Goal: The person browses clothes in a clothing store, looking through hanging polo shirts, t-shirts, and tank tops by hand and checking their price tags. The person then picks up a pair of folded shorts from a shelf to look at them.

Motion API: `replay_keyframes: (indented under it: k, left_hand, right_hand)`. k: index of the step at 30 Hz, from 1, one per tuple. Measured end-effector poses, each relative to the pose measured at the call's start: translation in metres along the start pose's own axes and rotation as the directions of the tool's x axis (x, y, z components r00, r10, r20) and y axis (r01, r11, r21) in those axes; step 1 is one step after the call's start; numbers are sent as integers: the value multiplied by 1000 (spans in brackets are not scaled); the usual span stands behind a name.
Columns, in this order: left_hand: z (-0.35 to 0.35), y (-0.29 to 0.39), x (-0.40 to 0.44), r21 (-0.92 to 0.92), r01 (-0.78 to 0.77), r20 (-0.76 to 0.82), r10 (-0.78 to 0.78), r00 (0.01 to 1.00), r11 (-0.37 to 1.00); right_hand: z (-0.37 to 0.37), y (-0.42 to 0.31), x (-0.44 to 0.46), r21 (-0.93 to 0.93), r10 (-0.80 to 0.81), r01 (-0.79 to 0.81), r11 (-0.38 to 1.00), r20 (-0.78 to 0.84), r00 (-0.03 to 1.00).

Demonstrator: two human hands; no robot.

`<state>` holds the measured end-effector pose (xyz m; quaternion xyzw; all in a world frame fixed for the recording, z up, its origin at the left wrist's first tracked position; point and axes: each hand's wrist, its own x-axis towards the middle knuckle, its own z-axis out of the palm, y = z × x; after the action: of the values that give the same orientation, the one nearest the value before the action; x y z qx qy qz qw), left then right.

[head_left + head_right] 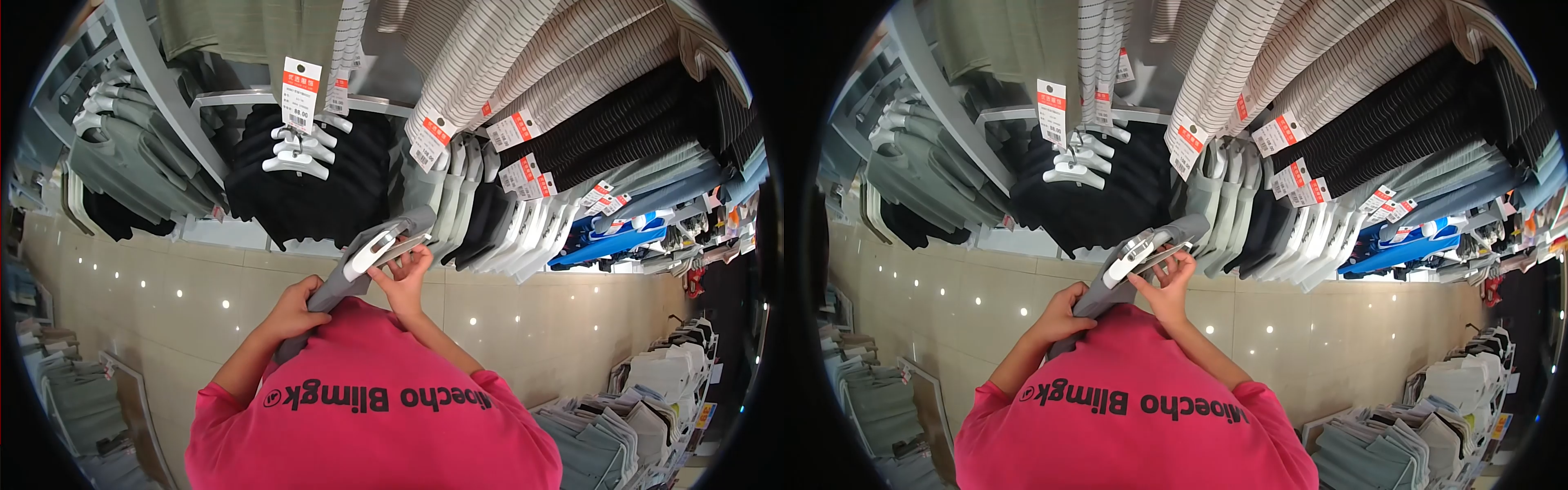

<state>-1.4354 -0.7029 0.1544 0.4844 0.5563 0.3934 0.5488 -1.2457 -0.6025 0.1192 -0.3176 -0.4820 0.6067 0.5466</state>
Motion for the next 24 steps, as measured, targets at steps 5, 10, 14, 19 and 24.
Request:
replay_keyframes:
  k: [5, 10, 14, 19, 24]
  left_hand:
    - [1, 3, 1, 13, 9, 24, -9, 1000, 1000]
    - [2, 2, 2, 68, -1, 34, -1, 999, 998]
    - [3, 2, 2, 65, 18, 43, -21, 999, 998]
    - [3, 4, 1, 112, 10, 29, -14, 999, 994]
    - [0, 2, 2, 104, 28, 28, -31, 999, 994]
  right_hand:
    - [-5, -1, -3, -106, -54, 53, 993, -7, 999]
    - [-13, -3, -9, -84, -15, 16, 996, 13, 1000]
    - [-14, 3, -11, -111, -29, 27, 993, -10, 1000]
    - [-15, 10, -11, -155, -28, 28, 988, 4, 1000]
    - [-15, -1, -11, -405, -118, 163, 900, 134, 984]
